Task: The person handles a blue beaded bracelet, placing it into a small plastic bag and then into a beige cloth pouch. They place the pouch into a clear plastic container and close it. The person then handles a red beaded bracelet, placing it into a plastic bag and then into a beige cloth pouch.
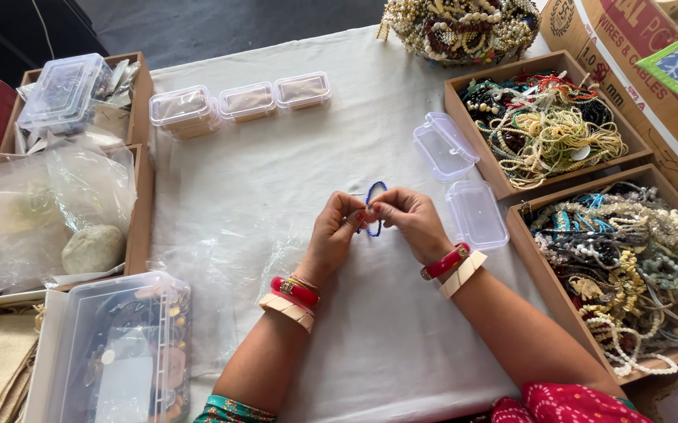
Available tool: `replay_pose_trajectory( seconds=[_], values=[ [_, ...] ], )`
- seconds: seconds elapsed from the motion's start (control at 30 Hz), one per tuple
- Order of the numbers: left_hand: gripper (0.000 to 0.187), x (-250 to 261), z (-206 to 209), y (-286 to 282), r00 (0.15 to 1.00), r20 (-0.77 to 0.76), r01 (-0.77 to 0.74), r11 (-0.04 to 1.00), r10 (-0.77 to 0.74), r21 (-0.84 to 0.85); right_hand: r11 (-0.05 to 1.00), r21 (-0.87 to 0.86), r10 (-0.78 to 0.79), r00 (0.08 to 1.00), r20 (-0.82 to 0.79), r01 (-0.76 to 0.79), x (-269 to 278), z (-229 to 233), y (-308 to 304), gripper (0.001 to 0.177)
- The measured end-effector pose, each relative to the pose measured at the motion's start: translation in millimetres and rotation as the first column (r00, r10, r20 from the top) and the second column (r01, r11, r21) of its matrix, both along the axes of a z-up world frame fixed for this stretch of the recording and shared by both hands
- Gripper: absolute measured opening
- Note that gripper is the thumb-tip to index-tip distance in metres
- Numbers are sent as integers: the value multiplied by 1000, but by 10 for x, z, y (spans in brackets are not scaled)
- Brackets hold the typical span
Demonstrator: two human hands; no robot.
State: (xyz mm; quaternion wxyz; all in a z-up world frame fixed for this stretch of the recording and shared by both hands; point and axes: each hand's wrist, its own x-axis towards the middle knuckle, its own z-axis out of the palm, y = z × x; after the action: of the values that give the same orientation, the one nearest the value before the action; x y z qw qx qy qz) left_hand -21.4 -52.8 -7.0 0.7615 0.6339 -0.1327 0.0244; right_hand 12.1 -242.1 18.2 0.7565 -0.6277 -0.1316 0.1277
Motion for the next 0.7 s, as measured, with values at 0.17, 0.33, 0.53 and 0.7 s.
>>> replay_pose_trajectory(
  seconds=[0.17, 0.33, 0.53, 0.7],
  values=[
    [6, 65, -82, 36, 999, -39, -22, 997, 19, -70, 994, -100, -33, 993, 112, 44, -69, 304, -12, 9],
    [9, 31, 74, 19, 997, -64, -36, 998, 33, -54, 874, -422, 11, 859, 512, 241, -177, 433, 42, 6],
    [7, 32, 66, 11, 998, -59, -22, 1000, 21, -2, 784, -380, 138, 459, 877, 490, -218, 566, 66, 14],
    [6, 26, 79, 4, 998, -62, -19, 999, 21, 36, 775, -421, 222, 421, 879, 472, -227, 591, 53, 18]
  ],
)
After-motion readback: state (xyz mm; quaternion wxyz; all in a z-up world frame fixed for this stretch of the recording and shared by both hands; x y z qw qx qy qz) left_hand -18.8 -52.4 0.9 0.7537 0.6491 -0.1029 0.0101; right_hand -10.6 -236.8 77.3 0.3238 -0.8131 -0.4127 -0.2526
